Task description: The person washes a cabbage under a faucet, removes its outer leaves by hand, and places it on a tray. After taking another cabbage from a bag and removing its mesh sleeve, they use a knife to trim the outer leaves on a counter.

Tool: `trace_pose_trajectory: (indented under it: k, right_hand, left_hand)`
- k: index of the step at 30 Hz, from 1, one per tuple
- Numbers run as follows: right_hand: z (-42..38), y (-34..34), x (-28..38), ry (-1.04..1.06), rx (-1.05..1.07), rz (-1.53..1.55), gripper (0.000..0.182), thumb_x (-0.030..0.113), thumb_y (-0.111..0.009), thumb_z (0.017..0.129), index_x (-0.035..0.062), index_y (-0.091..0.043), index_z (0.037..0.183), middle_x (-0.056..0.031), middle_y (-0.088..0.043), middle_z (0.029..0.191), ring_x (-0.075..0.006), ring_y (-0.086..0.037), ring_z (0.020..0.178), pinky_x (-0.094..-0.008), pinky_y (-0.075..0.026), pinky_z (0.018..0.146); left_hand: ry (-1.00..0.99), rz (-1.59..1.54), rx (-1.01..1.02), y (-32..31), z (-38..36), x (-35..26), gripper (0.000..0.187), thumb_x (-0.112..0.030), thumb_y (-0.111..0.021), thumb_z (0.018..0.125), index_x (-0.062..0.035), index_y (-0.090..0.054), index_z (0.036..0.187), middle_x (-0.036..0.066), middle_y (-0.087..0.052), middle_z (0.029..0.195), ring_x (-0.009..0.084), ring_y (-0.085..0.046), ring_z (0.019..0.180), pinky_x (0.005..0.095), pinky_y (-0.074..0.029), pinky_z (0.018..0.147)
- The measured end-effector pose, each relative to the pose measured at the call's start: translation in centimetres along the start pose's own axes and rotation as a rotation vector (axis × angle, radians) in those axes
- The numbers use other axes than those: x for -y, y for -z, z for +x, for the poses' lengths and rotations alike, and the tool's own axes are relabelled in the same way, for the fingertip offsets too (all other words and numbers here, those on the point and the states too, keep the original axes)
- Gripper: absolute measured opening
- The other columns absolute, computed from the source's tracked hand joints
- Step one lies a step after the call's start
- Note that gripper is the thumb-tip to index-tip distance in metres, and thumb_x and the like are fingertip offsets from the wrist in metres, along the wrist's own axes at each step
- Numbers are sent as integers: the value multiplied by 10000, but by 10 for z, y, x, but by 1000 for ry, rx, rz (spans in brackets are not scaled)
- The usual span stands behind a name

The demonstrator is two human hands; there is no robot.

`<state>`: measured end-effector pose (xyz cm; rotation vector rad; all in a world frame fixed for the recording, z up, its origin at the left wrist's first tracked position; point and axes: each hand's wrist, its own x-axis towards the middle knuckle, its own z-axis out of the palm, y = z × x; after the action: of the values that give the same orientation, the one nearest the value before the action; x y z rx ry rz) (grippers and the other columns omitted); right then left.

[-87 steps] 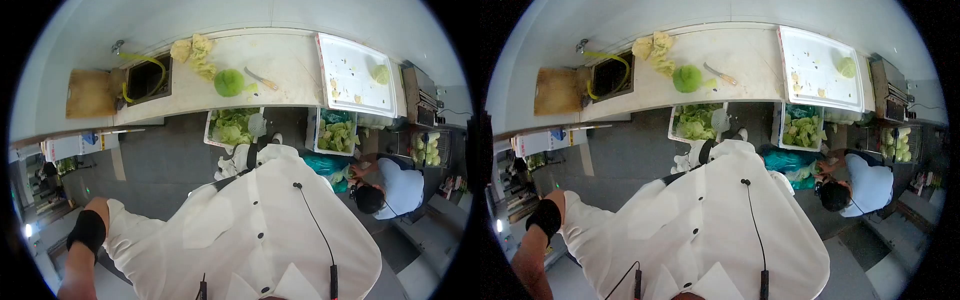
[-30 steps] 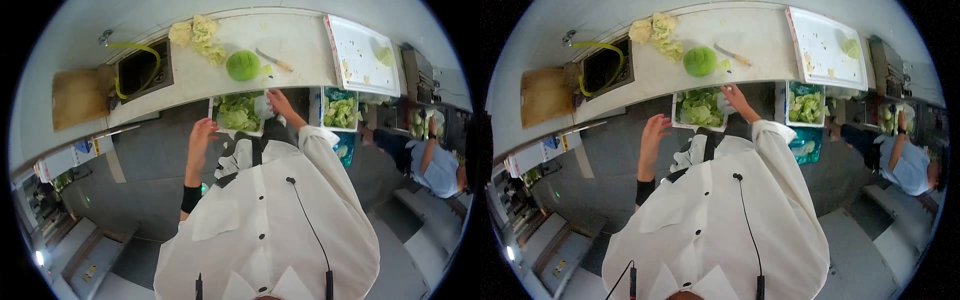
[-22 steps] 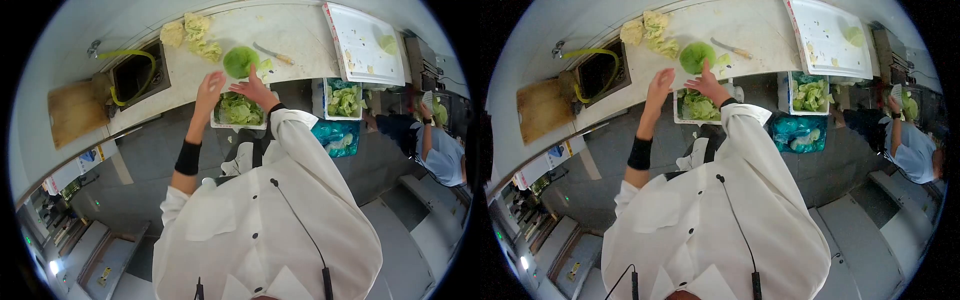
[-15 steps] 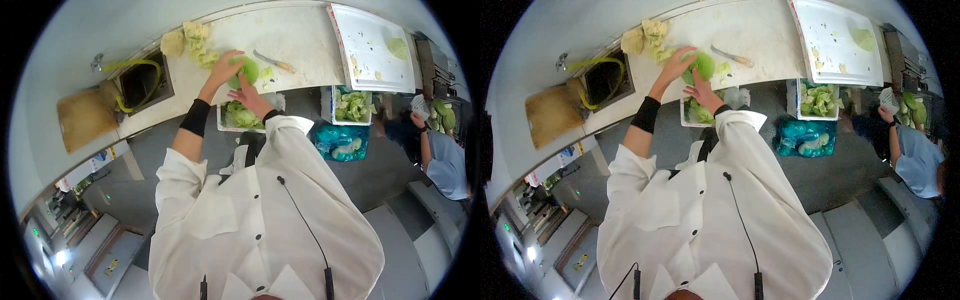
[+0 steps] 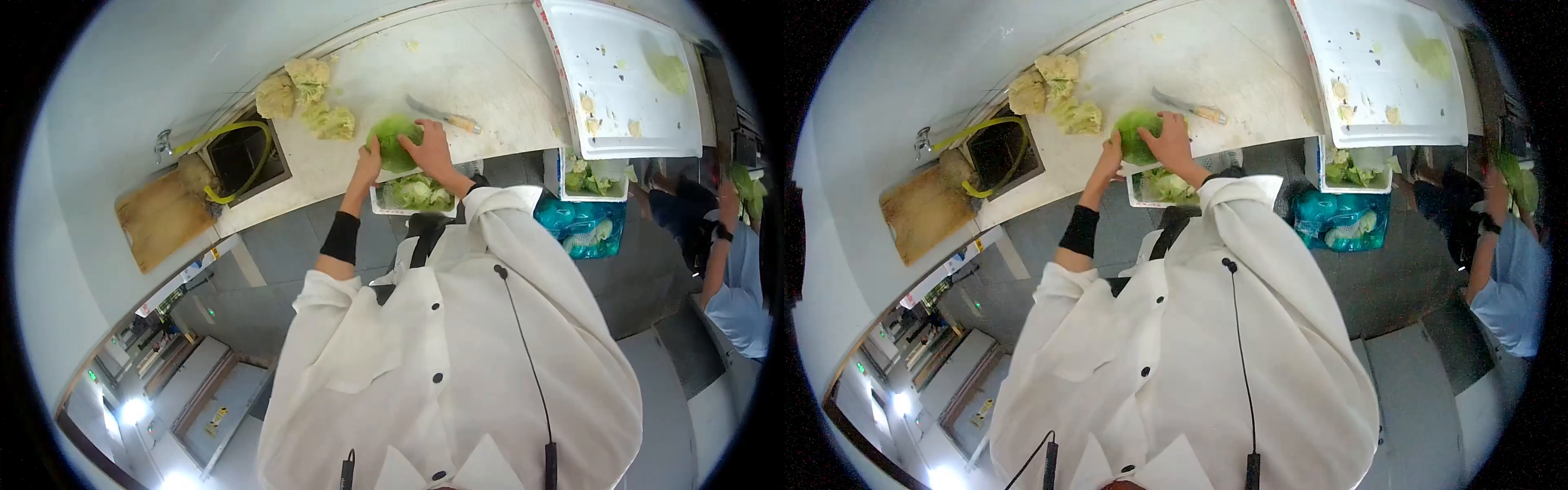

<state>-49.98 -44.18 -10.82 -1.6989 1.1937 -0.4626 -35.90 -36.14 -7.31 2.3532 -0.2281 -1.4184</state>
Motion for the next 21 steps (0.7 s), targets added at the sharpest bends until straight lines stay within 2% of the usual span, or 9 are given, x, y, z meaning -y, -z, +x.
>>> trace_pose_trajectory:
  k: [2,4,5,7,10,14,17,20,21]
  right_hand:
    - [-4,4,6,41,122,-14,677,383,-707,801,-25,-451,1277,-269,-441,1293,-405,-461,1167,-432,-415,952]
    - [-11,-10,6,210,105,-183,773,407,-701,803,-50,-365,1329,-316,-388,1316,-451,-403,1211,-475,-371,1005]
    - [-13,-7,5,217,112,-187,773,407,-701,803,-50,-365,1329,-316,-388,1316,-451,-403,1211,-475,-371,1005]
    - [-14,5,4,252,225,-255,779,378,-668,834,-43,-296,1373,-323,-321,1377,-477,-355,1256,-470,-350,1041]
    - [-21,10,1,259,247,-139,723,331,-634,860,-47,-295,1374,-322,-317,1381,-484,-352,1257,-478,-358,1033]
    - [-18,12,-4,287,239,-126,669,257,-602,868,-33,-288,1383,-325,-301,1394,-484,-362,1249,-477,-379,1017]
    - [-22,12,-6,344,200,-169,638,189,-575,859,-23,-284,1386,-334,-292,1395,-475,-364,1254,-468,-405,993]
    - [-22,13,-7,299,138,-193,622,149,-562,847,16,-296,1393,-315,-328,1383,-458,-415,1220,-462,-425,968]
    - [-22,20,-6,149,183,-173,616,132,-557,843,38,-301,1396,-295,-362,1367,-453,-437,1202,-459,-431,958]
  left_hand:
    - [-62,110,-103,-6,16,24,840,-648,-393,894,-62,-199,1465,218,-423,1374,393,-447,1230,478,-503,841]
    - [-232,-290,-12,-9,-10,7,837,-574,-504,900,-115,-123,1487,206,-428,1333,346,-516,1149,518,-530,776]
    - [-231,-300,-17,-9,-9,9,837,-574,-504,900,-115,-123,1487,206,-428,1333,346,-516,1149,518,-530,776]
    - [-197,-628,132,-9,-8,14,890,-481,-629,866,-127,-100,1488,186,-404,1355,338,-482,1195,536,-510,812]
    - [-180,-521,68,-13,-11,8,976,-471,-711,794,-113,-114,1477,151,-439,1331,311,-500,1162,493,-509,794]
    - [-167,-509,24,-19,-18,-1,1009,-448,-737,773,-105,-99,1476,144,-443,1328,305,-537,1116,478,-529,752]
    - [-186,-521,71,-18,-15,1,939,-429,-716,810,-134,-121,1474,126,-380,1385,314,-465,1212,515,-512,802]
    - [-204,-524,62,-20,-17,-3,930,-429,-713,812,-137,-131,1475,148,-389,1372,310,-464,1209,523,-515,786]
    - [-189,-495,-42,-22,-25,-7,886,-431,-690,831,-122,-162,1471,176,-392,1372,325,-467,1207,522,-500,818]
